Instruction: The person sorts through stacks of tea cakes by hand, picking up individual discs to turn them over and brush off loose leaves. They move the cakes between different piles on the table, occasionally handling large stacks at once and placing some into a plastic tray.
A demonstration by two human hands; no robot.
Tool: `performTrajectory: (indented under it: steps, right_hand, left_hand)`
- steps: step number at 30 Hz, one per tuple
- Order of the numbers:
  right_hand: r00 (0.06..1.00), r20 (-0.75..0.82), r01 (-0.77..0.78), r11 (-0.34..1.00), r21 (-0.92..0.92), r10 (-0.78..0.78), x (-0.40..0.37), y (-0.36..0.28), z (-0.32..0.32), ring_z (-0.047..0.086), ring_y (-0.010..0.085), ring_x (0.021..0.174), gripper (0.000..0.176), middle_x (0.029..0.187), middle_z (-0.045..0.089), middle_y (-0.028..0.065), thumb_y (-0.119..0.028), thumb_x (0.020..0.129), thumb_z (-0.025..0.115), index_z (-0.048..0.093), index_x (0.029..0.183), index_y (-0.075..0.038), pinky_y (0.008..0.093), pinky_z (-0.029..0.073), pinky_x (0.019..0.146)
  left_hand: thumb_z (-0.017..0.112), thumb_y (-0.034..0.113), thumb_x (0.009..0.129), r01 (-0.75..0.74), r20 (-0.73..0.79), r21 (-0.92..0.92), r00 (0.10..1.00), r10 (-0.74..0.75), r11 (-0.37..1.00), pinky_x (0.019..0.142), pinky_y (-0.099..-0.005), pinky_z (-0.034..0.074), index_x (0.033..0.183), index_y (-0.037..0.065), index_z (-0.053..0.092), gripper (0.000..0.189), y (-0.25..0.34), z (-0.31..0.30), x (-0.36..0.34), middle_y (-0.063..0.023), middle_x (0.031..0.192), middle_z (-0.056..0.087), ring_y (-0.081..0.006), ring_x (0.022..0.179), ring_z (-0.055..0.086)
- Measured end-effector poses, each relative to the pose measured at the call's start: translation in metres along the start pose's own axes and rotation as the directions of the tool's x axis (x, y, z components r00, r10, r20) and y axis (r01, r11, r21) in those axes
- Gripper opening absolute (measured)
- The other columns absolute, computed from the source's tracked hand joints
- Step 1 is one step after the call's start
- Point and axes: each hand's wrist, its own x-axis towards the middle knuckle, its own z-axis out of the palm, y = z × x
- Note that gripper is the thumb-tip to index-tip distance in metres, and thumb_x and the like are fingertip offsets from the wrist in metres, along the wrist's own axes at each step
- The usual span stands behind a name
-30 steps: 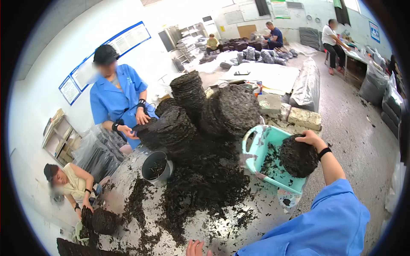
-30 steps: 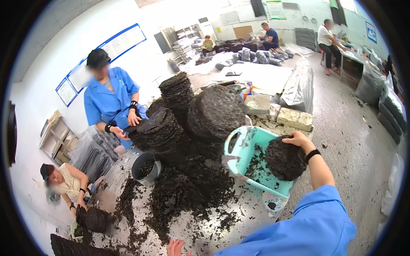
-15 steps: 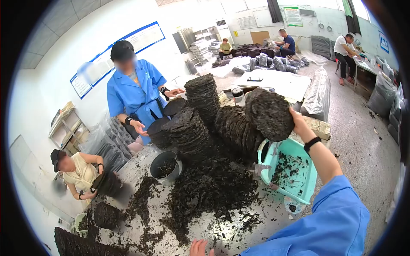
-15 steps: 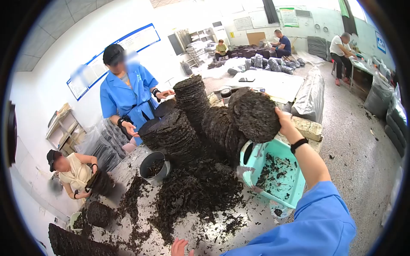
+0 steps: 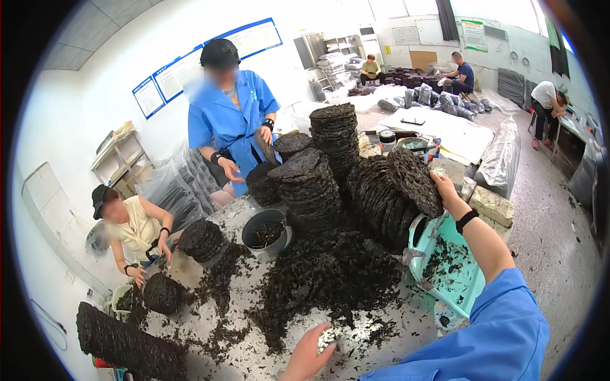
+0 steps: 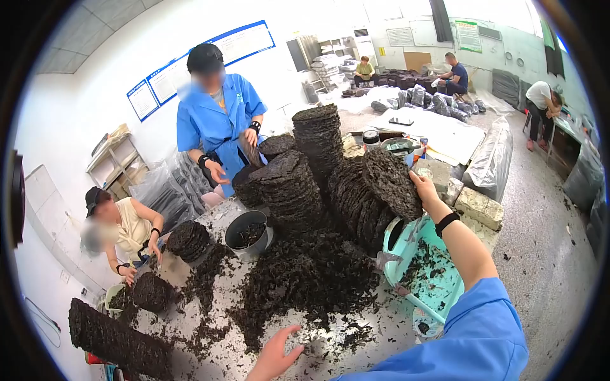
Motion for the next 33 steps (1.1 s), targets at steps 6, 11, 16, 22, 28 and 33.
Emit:
performTrajectory:
  steps: [6,11,16,22,28,33]
  right_hand:
    - [0.997,-0.053,-0.048,0.999,0.002,0.048,0.003,-0.008,0.008,0.064,0.0205,0.079,0.042,0.092,0.068,0.0107,-0.039,0.092,0.063,0.064,0.100,0.002,0.0351,0.051,0.072]
    - [0.997,-0.051,-0.054,0.998,-0.023,0.053,0.021,-0.004,0.012,0.065,0.0232,0.079,0.044,0.093,0.068,0.0129,-0.037,0.092,0.064,0.063,0.102,0.006,0.0373,0.052,0.071]
    - [0.986,-0.030,-0.163,0.983,0.080,0.166,0.032,-0.019,0.031,0.065,0.0261,0.085,0.047,0.098,0.069,0.0128,-0.040,0.092,0.063,0.063,0.107,0.004,0.0393,0.051,0.079]
    - [0.986,0.038,-0.168,0.958,0.234,0.163,0.041,-0.059,0.052,0.064,0.0272,0.096,0.047,0.111,0.066,0.0129,-0.041,0.093,0.060,0.061,0.115,0.000,0.0411,0.049,0.088]
    - [0.857,0.372,-0.470,0.837,0.281,0.357,0.015,-0.062,0.098,0.054,0.0323,0.117,0.047,0.129,0.058,0.0116,-0.035,0.094,0.058,0.050,0.130,-0.006,0.0625,0.041,0.094]
    - [0.939,0.193,-0.310,0.942,0.131,0.283,0.049,-0.082,0.157,0.037,0.0388,0.132,0.061,0.147,0.038,0.0138,-0.041,0.092,0.059,0.039,0.140,-0.010,0.0660,0.033,0.099]
  left_hand:
    - [0.069,0.029,0.087,0.051,0.216,-0.178,0.976,-0.012,0.983,0.097,-0.0379,0.048,0.145,-0.009,0.012,0.090,0.037,0.054,0.180,-0.0277,0.136,0.045,-0.0314,0.123,0.053]
    - [0.080,0.038,0.074,0.097,-0.111,-0.256,0.986,-0.128,0.962,0.103,-0.0343,0.041,0.143,-0.017,0.006,0.114,0.025,0.133,0.303,-0.0347,0.134,0.045,-0.0356,0.125,0.050]
    - [0.082,0.050,0.068,0.068,-0.253,-0.577,0.933,-0.257,0.814,0.106,-0.0382,0.037,0.143,-0.014,0.017,0.118,0.040,0.140,0.342,-0.0323,0.141,0.039,-0.0371,0.129,0.044]
    - [0.071,0.051,0.082,0.108,-0.134,-0.894,0.863,-0.488,0.435,0.090,-0.0444,0.048,0.142,-0.009,0.023,0.098,0.075,0.051,0.386,-0.0230,0.135,0.044,-0.0335,0.117,0.052]
    - [0.053,0.052,0.094,0.040,-0.021,-0.976,0.961,-0.275,0.214,0.103,-0.0464,0.041,0.147,-0.005,0.014,0.087,0.074,0.022,0.413,-0.0221,0.145,0.032,-0.0367,0.131,0.040]
    - [0.053,0.045,0.096,-0.254,-0.254,-0.941,0.967,0.029,0.225,0.114,-0.0436,0.028,0.152,0.002,0.009,0.083,0.071,0.006,0.405,-0.0183,0.156,0.016,-0.0351,0.142,0.024]
